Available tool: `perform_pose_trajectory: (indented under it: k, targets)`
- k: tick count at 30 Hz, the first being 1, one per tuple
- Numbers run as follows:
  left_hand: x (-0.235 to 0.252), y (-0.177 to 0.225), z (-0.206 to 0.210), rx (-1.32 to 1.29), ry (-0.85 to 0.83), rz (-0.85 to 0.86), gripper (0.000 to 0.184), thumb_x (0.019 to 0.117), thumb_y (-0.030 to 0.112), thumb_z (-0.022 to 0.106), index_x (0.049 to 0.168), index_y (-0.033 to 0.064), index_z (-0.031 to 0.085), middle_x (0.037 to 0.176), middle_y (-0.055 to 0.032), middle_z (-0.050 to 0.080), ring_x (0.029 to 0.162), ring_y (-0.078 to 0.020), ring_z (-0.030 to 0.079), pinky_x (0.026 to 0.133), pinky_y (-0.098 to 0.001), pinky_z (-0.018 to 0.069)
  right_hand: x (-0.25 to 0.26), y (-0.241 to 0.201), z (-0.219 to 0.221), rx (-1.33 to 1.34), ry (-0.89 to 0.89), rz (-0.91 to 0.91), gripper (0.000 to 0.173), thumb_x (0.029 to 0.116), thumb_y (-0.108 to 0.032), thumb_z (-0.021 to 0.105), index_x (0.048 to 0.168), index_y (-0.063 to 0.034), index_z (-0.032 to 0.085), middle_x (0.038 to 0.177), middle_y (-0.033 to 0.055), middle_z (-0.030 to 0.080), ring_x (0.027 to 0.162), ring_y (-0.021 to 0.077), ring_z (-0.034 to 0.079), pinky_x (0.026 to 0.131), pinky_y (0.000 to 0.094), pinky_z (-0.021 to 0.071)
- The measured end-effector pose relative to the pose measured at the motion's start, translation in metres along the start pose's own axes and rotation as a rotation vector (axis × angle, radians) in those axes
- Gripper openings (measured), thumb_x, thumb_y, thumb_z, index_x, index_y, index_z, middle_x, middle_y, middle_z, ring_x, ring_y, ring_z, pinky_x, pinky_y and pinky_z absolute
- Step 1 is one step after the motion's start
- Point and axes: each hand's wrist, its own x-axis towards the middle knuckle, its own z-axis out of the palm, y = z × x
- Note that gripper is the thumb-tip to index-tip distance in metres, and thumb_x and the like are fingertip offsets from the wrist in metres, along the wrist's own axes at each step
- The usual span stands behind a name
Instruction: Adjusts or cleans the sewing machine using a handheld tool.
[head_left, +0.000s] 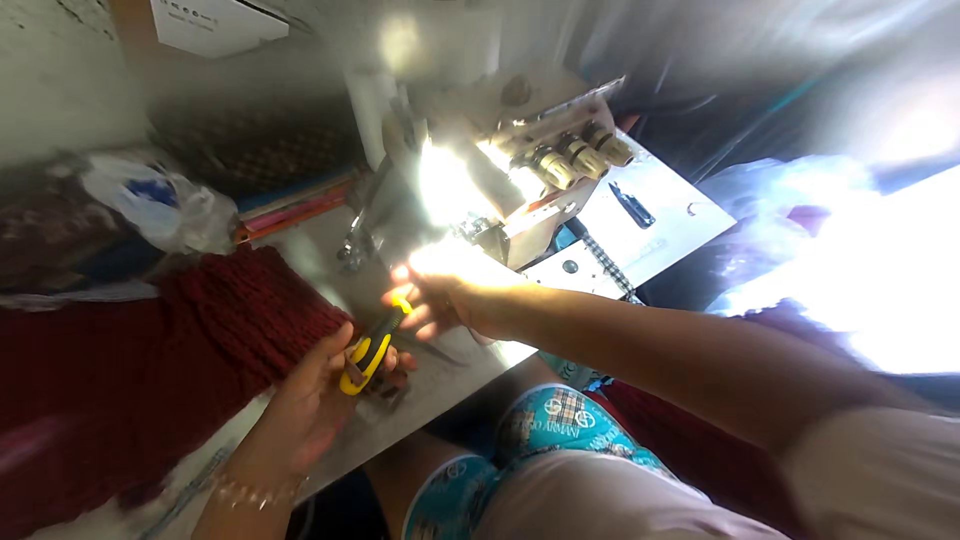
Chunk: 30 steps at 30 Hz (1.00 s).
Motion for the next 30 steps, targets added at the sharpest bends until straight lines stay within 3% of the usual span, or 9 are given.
perform_pose_trajectory:
  k: [2, 5, 11, 15, 19, 22, 24, 27, 30]
  targets:
    - [0.0, -0.002, -0.004, -0.144, -0.107, -0.073, 0.061, 0.1071, 0.048, 0.024, 0.104, 0.0106, 0.072, 0.095, -0.0086, 0.076, 0.088, -0.0181, 0.075, 0.083, -0.0319, 0.0617, 0.001, 0.002, -0.001, 0.012, -0.004, -0.011, 0.037, 0.1136, -0.026, 0.034, 0.127, -0.0018, 0.058, 0.102, 0.0071, 0.076, 0.074, 0.0117, 0.073, 0.062, 0.024, 0.0592]
    - [0.003, -0.004, -0.002, -0.436, -0.272, -0.178, 0.045, 0.1027, 0.049, 0.05, 0.104, 0.0102, 0.073, 0.073, 0.0, 0.066, 0.063, -0.0101, 0.067, 0.066, -0.0274, 0.0614, 0.003, 0.004, -0.002, 0.029, -0.019, -0.036, 0.036, 0.1136, -0.025, 0.034, 0.126, -0.0016, 0.059, 0.1, 0.0066, 0.076, 0.072, 0.0111, 0.073, 0.061, 0.0237, 0.0597]
    - [0.003, 0.001, 0.013, -0.697, -0.267, -0.199, 0.04, 0.1047, 0.039, 0.048, 0.097, 0.0063, 0.069, 0.059, 0.006, 0.052, 0.047, -0.0029, 0.056, 0.052, -0.0173, 0.0544, 0.003, 0.002, -0.001, 0.054, 0.002, -0.041, 0.037, 0.1133, -0.028, 0.037, 0.126, -0.0015, 0.059, 0.098, 0.0068, 0.076, 0.07, 0.0114, 0.073, 0.06, 0.024, 0.06]
    - [-0.001, 0.011, 0.029, -0.071, 0.04, -0.069, 0.051, 0.1101, 0.034, 0.021, 0.09, 0.0138, 0.063, 0.058, 0.0107, 0.046, 0.042, 0.0048, 0.04, 0.042, -0.01, 0.0417, -0.004, 0.001, -0.001, 0.003, 0.01, -0.001, 0.04, 0.1137, -0.031, 0.034, 0.137, -0.0041, 0.053, 0.1, 0.0064, 0.073, 0.074, 0.0117, 0.073, 0.064, 0.0243, 0.0602]
    - [-0.006, 0.014, 0.037, 0.803, 0.246, 0.149, 0.032, 0.1068, 0.032, 0.039, 0.092, 0.0199, 0.064, 0.061, 0.014, 0.045, 0.048, 0.0028, 0.04, 0.046, -0.0138, 0.0349, -0.011, 0.006, 0.0, -0.075, -0.021, 0.048, 0.041, 0.1134, -0.034, 0.035, 0.134, -0.006, 0.055, 0.1, 0.0045, 0.07, 0.079, 0.0105, 0.072, 0.069, 0.0258, 0.0608]
    - [-0.01, 0.004, 0.062, 1.625, 0.507, 0.449, 0.043, 0.1024, 0.036, 0.046, 0.091, 0.0014, 0.07, 0.056, -0.0063, 0.053, 0.047, -0.0232, 0.055, 0.044, -0.0386, 0.0429, -0.016, 0.007, 0.008, -0.091, -0.011, 0.045, 0.039, 0.112, -0.034, 0.04, 0.124, -0.004, 0.062, 0.093, 0.0029, 0.067, 0.073, 0.0071, 0.068, 0.064, 0.0218, 0.0573]
    - [-0.007, -0.01, 0.081, 1.996, 0.684, 0.616, 0.04, 0.0975, 0.03, 0.053, 0.092, -0.0042, 0.073, 0.054, -0.0131, 0.057, 0.048, -0.0322, 0.061, 0.045, -0.0438, 0.0442, -0.016, 0.009, 0.011, -0.067, 0.012, 0.046, 0.036, 0.1115, -0.03, 0.043, 0.12, -0.0028, 0.065, 0.09, 0.0014, 0.068, 0.07, 0.0044, 0.065, 0.062, 0.0194, 0.0541]
    - [-0.001, -0.024, 0.092, 2.147, 0.78, 0.733, 0.038, 0.0967, 0.029, 0.056, 0.09, -0.0037, 0.074, 0.054, -0.0116, 0.057, 0.054, -0.0317, 0.059, 0.058, -0.044, 0.0412, -0.016, 0.013, 0.007, -0.006, 0.019, 0.042, 0.034, 0.1128, -0.025, 0.039, 0.113, -0.0012, 0.064, 0.089, 0.0043, 0.069, 0.077, 0.0088, 0.068, 0.071, 0.0238, 0.0575]
    - [0.0, -0.022, 0.08, 2.009, 0.731, 0.783, 0.048, 0.0974, 0.04, 0.048, 0.084, 0.001, 0.072, 0.066, -0.0125, 0.065, 0.063, -0.0339, 0.062, 0.067, -0.0505, 0.0436, -0.015, 0.014, 0.007, 0.046, 0.029, 0.054, 0.034, 0.1129, -0.024, 0.039, 0.112, -0.0019, 0.064, 0.089, 0.0041, 0.07, 0.077, 0.0092, 0.069, 0.072, 0.0239, 0.0575]
